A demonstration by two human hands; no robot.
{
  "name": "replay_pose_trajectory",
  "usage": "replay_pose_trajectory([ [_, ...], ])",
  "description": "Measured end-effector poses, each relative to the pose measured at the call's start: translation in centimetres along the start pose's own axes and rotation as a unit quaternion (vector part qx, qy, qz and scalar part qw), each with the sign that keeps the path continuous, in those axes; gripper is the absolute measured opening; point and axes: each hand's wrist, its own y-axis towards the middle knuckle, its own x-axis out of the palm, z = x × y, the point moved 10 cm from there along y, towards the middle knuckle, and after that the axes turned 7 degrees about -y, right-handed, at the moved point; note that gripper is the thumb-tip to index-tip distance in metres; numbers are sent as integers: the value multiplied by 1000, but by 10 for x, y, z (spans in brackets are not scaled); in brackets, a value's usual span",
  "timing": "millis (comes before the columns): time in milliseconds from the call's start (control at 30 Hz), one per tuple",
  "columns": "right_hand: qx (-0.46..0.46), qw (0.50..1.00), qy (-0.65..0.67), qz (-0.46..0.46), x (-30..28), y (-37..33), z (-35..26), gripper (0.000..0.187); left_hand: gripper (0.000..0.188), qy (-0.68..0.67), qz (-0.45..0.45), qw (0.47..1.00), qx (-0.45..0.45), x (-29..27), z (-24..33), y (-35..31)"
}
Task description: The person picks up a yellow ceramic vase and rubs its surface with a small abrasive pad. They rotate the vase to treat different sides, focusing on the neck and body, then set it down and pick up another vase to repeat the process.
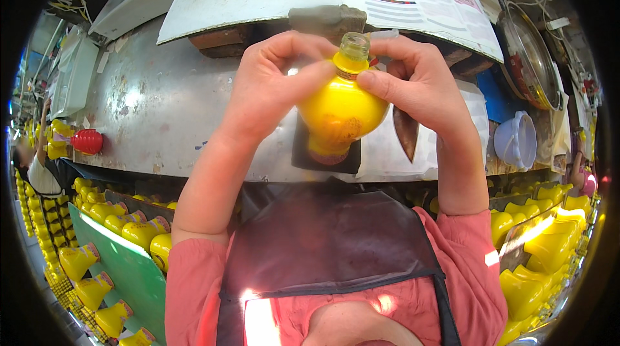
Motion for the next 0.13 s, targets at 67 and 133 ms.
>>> replay_pose_trajectory([
  [67,13,1000,-10,4,2,6,-1,41,5,7,0,1000,-2,0,-1,-1],
  [133,62,997,33,-25,5,5,3,44,8,18,-1,1000,-4,-1,-1,-3],
])
